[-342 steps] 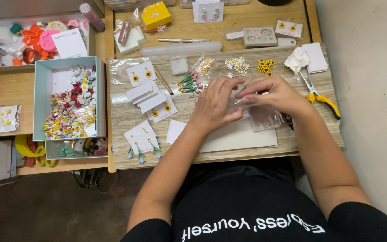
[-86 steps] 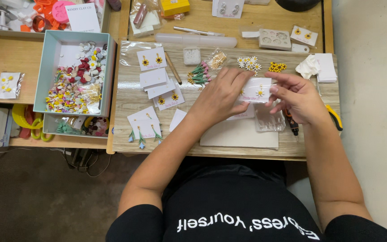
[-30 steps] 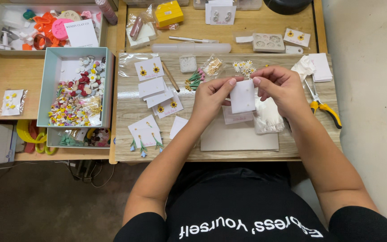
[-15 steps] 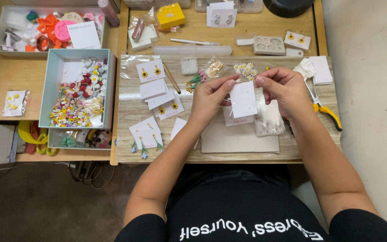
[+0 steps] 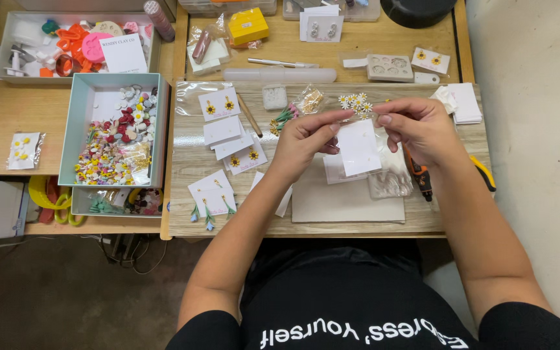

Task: The person places pairs of flower-shaped earrings onto small white cards and then inserts the cards into clear plastic bags. The person handles the earrings and cards by hand, arranging them on a cluttered workbench with various craft supplies.

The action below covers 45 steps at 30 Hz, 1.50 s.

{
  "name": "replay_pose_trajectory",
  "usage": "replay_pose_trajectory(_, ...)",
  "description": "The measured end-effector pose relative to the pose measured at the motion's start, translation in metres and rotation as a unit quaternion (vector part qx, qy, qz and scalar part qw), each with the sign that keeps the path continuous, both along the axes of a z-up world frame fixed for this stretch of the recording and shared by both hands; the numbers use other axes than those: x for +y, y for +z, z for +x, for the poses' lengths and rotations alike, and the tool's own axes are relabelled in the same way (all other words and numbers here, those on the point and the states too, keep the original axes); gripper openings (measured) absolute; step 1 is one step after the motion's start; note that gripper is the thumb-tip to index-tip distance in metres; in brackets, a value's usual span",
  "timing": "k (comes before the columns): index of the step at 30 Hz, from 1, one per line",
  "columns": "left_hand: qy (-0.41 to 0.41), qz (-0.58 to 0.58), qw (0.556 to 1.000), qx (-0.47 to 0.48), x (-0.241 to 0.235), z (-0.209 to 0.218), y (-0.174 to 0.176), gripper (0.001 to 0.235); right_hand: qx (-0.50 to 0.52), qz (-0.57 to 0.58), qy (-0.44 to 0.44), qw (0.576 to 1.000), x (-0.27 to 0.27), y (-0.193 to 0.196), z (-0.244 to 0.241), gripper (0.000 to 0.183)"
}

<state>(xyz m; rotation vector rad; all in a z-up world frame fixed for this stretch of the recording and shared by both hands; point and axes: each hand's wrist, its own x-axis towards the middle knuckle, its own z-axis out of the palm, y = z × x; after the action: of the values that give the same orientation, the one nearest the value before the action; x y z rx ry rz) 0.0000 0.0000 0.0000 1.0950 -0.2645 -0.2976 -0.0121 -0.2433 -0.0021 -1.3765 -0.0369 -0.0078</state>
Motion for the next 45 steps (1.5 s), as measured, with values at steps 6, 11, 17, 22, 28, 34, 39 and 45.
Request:
replay_pose_trajectory(6, -0.021, 0.001, 1.0, -0.014, 0.001, 0.0, 0.001, 0.023, -0.033, 0.005, 0.039, 0.999, -0.009, -0.001, 0.002, 0.013)
replay_pose_trajectory(11, -0.026, 0.008, 0.999, -0.026, -0.001, 0.001, -0.007, 0.021, -0.066, 0.001, 0.061, 0.996, -0.02, -0.015, 0.008, 0.007)
replay_pose_trajectory(17, -0.012, 0.049, 0.995, -0.091, 0.0, -0.003, 0.005, 0.019, -0.098, -0.009, 0.077, 0.992, -0.015, -0.005, 0.006, 0.002)
replay_pose_trajectory(22, 0.01, 0.094, 0.983, -0.157, 0.004, -0.005, 0.016, 0.021, -0.132, -0.011, 0.092, 0.987, -0.011, -0.002, 0.006, 0.005)
replay_pose_trajectory(28, 0.035, 0.127, 0.971, -0.199, 0.002, -0.005, 0.015, 0.019, -0.146, -0.013, 0.099, 0.984, -0.014, -0.013, 0.014, 0.003)
replay_pose_trajectory(34, 0.055, 0.159, 0.956, -0.239, 0.003, -0.007, 0.014, 0.012, -0.134, -0.029, 0.099, 0.986, -0.008, -0.002, 0.006, 0.011)
replay_pose_trajectory(39, 0.07, 0.168, 0.957, -0.225, -0.002, -0.006, 0.011, 0.012, -0.122, -0.048, 0.092, 0.987, -0.006, -0.006, 0.006, 0.016)
replay_pose_trajectory(45, 0.037, 0.098, 0.981, -0.161, -0.001, -0.007, 0.004, 0.015, -0.081, -0.014, 0.081, 0.993, -0.009, -0.002, 0.002, 0.019)
